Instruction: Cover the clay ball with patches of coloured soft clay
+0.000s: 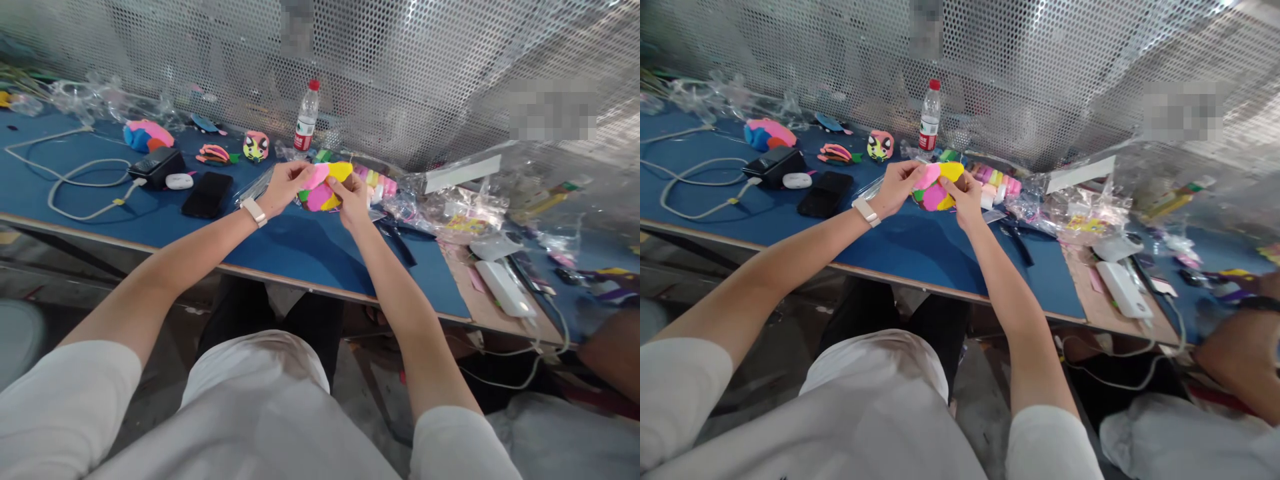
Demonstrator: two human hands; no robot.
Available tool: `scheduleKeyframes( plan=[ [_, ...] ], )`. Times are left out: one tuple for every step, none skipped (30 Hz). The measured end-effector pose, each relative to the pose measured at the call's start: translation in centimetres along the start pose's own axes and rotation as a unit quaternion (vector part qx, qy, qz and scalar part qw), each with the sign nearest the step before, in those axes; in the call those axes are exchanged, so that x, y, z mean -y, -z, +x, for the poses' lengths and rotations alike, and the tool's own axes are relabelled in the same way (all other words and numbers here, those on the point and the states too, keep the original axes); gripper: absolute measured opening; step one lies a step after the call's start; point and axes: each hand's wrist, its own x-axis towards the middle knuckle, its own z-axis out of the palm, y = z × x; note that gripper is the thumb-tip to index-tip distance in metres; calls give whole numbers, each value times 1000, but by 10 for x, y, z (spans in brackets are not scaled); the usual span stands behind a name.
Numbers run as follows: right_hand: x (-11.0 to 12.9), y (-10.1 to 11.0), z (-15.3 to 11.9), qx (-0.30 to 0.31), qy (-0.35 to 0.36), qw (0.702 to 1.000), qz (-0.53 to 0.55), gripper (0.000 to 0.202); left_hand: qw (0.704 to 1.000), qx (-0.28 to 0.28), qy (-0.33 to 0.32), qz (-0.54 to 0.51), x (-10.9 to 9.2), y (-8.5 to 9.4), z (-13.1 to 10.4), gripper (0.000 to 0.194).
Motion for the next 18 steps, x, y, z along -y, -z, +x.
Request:
scheduleKeyframes(
  plan=[
    [0,0,-1,-14,18,1000,-2,67,1000,3,-5,11,-2,1,-1,47],
    [0,0,-2,-31,43,999,-7,68,999,11,-14,27,-5,2,-1,46],
    [0,0,-3,-44,67,997,-16,67,998,22,-27,47,-9,4,-2,44],
    [0,1,-4,-44,82,995,-31,67,996,34,-44,67,-13,5,-4,42],
    [0,1,-5,-43,94,994,-43,66,993,44,-65,84,-18,5,-5,41],
    [1,2,-5,-42,103,993,-50,64,990,50,-87,96,-22,5,-6,40],
    [2,2,-5,-45,108,992,-51,62,988,51,-105,100,-26,4,-7,41],
    [3,3,-5,-48,112,991,-48,61,987,48,-116,96,-28,4,-7,43],
    [4,4,-5,-52,114,991,-45,60,988,44,-121,86,-29,3,-7,47],
    [5,5,-4,-55,119,990,-43,60,989,41,-121,71,-28,1,-6,51],
    [5,6,-2,-58,125,989,-45,61,991,38,-117,55,-27,0,-5,55],
    [5,7,-1,-62,134,988,-48,61,992,35,-113,37,-25,0,-3,59],
    [5,9,1,-66,145,986,-50,61,993,33,-112,22,-22,-1,-1,60],
    [4,11,3,-70,158,984,-51,60,993,33,-111,11,-19,-1,1,60],
    [2,12,5,-75,171,981,-50,59,993,32,-112,3,-16,-1,2,59],
    [1,14,7,-78,184,979,-49,58,993,30,-112,-3,-14,-1,3,58],
    [-1,15,8,-79,193,977,-49,57,993,28,-111,-9,-12,-1,4,58],
    [-3,16,9,-79,200,975,-48,56,994,26,-107,-14,-11,-1,5,57]
  ],
)
